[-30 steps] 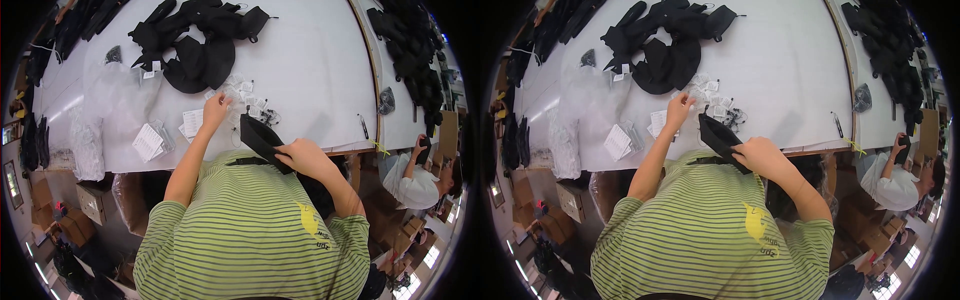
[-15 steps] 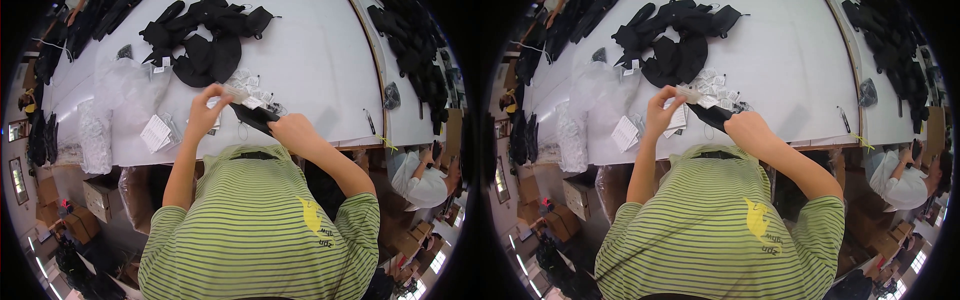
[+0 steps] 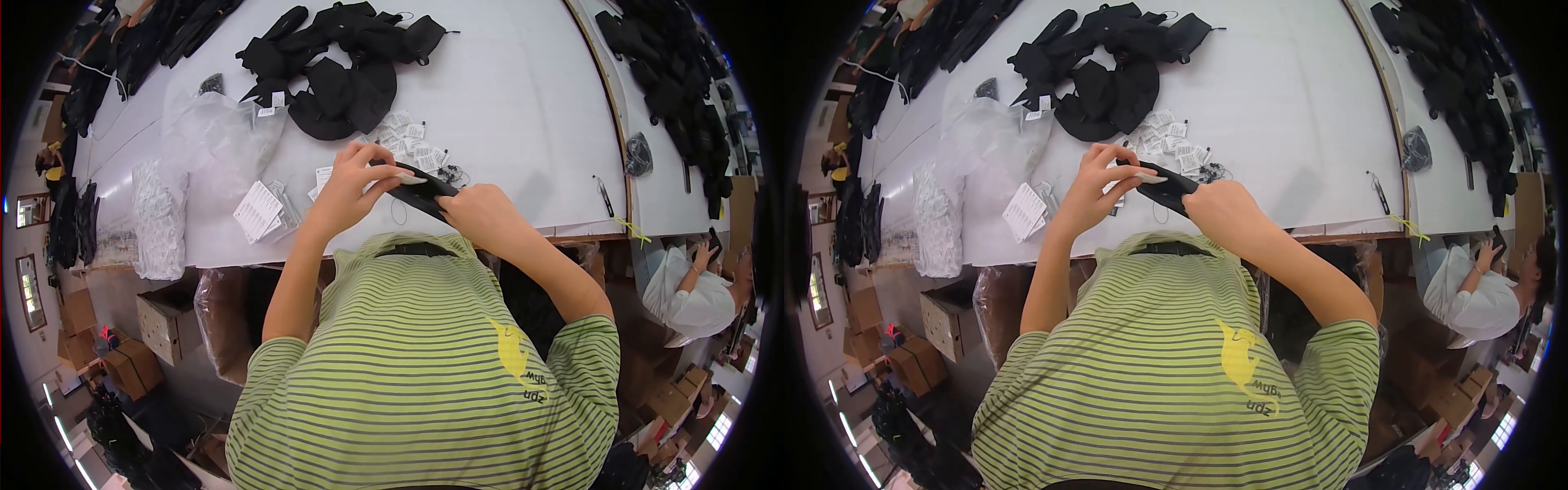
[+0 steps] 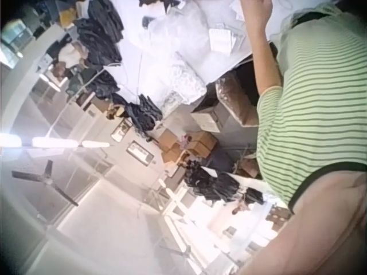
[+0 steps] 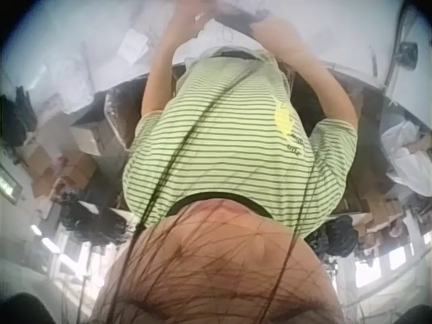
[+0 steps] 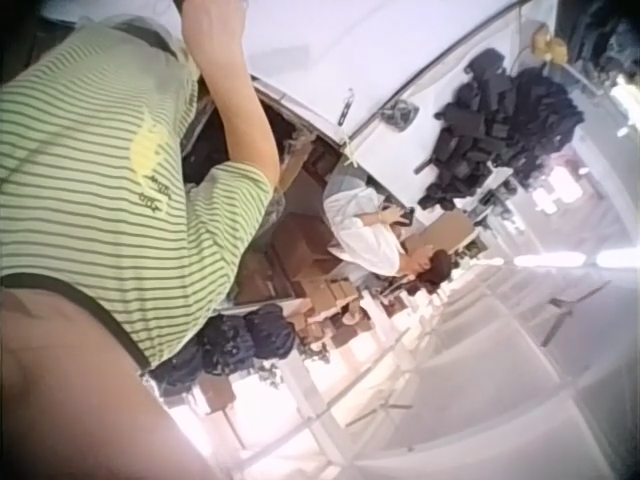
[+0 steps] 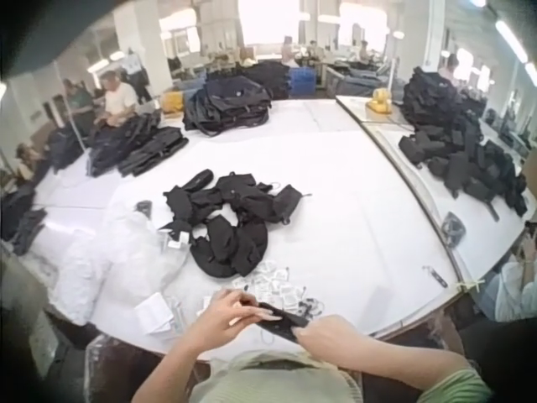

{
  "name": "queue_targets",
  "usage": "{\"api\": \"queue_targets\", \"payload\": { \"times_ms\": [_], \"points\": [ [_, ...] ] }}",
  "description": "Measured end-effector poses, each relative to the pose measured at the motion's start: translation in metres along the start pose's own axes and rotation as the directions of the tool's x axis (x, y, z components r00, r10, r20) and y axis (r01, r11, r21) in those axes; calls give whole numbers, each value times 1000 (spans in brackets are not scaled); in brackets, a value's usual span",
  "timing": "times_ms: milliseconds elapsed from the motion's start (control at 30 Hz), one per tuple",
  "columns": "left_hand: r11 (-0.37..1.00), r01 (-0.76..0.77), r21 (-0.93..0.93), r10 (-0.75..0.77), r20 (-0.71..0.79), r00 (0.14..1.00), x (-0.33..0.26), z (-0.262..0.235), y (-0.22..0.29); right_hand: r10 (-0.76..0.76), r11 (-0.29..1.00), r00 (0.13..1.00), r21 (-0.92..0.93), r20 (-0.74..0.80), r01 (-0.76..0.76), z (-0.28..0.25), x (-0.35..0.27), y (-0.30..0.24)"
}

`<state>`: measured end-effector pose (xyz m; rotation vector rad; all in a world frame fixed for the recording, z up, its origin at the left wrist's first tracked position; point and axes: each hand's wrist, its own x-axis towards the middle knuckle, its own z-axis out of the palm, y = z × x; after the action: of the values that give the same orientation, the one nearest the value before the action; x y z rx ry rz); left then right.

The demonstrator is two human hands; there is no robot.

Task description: Attaching labels and tags to small black protective pouches using plastic clips.

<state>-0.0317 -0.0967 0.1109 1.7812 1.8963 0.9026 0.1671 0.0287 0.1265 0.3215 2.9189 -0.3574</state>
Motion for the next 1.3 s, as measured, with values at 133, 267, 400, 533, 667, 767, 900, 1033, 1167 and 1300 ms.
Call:
{"api": "queue_targets", "payload": {
  "times_ms": [133,267,400,533,667,767,900,1033,1167,1300],
  "points": [
    [981,-114,154,119,-23,993,-4,-2,14,-15,1000,999,23,-29,16,-3,0,-3],
    [940,72,-334,-233,-474,849,-22,16,-11,25,999,991,30,-129,-21,-7,-3,-6],
    [-49,-96,-994,-446,-64,893,-44,66,-23,16,985,959,171,-282,34,-17,-1,-27],
    [-161,-29,-987,-500,56,864,-39,61,-1,-4,944,857,282,-515,173,-1,12,-38],
    [-236,-134,-963,-686,67,725,-22,41,14,248,885,551,418,-797,205,9,18,-42],
    [-237,-180,-955,-730,53,681,-18,37,18,489,776,608,630,-625,23,22,8,-42],
    [53,32,-998,-705,-14,709,-14,28,24,391,803,609,579,-691,142,27,12,-25],
    [66,316,-946,-588,219,778,-3,30,33,576,-43,761,919,-299,393,4,33,-15],
    [34,329,-944,-586,248,771,-1,25,45,732,215,554,906,-397,366,0,47,-1],
    [11,362,-932,-596,284,751,-3,22,38,652,478,487,813,-581,331,2,49,7]
  ]
}}
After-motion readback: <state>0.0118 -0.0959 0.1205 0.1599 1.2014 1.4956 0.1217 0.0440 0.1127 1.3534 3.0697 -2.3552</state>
